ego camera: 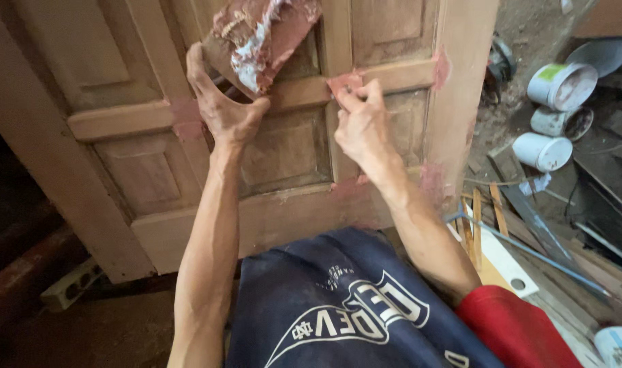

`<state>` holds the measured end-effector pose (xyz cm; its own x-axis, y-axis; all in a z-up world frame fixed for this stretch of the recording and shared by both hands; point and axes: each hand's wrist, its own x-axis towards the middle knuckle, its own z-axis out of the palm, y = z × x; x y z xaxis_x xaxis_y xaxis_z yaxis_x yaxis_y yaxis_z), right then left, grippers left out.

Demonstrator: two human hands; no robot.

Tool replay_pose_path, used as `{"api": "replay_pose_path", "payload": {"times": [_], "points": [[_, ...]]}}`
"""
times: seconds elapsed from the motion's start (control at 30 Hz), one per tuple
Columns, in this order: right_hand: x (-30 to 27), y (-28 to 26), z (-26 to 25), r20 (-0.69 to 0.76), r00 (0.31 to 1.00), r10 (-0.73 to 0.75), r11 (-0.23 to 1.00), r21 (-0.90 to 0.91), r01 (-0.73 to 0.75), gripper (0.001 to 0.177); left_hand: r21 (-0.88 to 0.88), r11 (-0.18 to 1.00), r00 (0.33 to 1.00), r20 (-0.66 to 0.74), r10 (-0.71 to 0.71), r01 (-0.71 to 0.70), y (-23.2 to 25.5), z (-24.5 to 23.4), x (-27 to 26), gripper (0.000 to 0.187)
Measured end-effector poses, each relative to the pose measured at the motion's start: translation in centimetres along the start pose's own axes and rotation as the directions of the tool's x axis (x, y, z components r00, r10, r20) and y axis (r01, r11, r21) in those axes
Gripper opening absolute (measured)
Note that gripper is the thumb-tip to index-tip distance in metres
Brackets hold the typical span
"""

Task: The person applies pink wood filler to a wooden door using a putty knife. They scoop filler from a block held in the left hand and spread it into the recessed panels and grooves of the door.

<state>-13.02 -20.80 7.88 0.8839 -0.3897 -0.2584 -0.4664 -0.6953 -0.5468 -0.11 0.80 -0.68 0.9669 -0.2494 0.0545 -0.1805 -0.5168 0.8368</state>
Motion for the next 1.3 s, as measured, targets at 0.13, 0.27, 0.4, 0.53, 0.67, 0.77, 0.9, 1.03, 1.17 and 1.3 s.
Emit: {"api": "replay_pose_path", "payload": {"times": [0.13,0.27,0.4,0.53,0.67,0.77,0.9,1.03,1.17,1.3], "points": [[0.2,0.1,0.2,0.018,0.994,-0.112,0.989,-0.092,0.113,0.036,-0.006,1.000,1.000,-0.001,0.008,-0.008,0.2,-0.1,0.0,0.121],[0.9,0.6,0.0,-0.028,0.991,-0.129,0.991,-0.047,0.128,0.036,0.014,1.000,1.000,-0.001,0.022,-0.022,0.3,-0.2,0.3,0.121],[0.3,0.7,0.5,0.034,0.972,-0.231,0.956,-0.176,0.234,0.029,-0.014,1.000,1.000,0.003,0.008,-0.008,-0.1,-0.1,-0.1,0.121],[0.2,0.2,0.0,0.035,0.998,-0.055,0.996,-0.063,0.057,0.032,0.012,1.000,1.000,-0.013,0.005,-0.004,0.3,-0.1,0.2,0.120],[-0.5,0.0,0.6,-0.037,0.997,-0.070,0.997,-0.024,0.069,0.039,-0.033,0.999,1.000,-0.004,0.003,-0.004,0.0,0.0,-0.1,0.119],[-0.9,-0.2,0.4,0.039,0.999,0.006,0.999,-0.047,-0.005,0.039,-0.025,1.000,1.000,-0.005,0.001,-0.001,0.2,-0.2,0.2,0.120],[0.0,0.1,-0.2,0.026,0.984,0.175,0.984,0.012,-0.175,0.040,-0.028,1.000,1.000,0.003,-0.002,0.002,0.7,-0.3,0.7,0.118],[1.8,-0.2,1.7,-0.090,0.978,0.187,0.982,0.002,-0.187,0.034,-0.011,1.000,1.000,0.010,-0.015,0.015,0.8,-0.3,0.2,0.121],[0.9,-1.5,3.0,-0.010,0.988,0.155,0.986,0.063,-0.154,0.037,-0.001,0.999,0.999,0.012,-0.034,0.034,0.7,-0.6,0.1,0.119],[0.1,-1.3,0.6,0.103,0.972,0.214,0.976,0.020,-0.217,0.040,0.007,1.000,0.999,0.019,-0.026,0.026,1.0,-0.3,0.3,0.122]]}}
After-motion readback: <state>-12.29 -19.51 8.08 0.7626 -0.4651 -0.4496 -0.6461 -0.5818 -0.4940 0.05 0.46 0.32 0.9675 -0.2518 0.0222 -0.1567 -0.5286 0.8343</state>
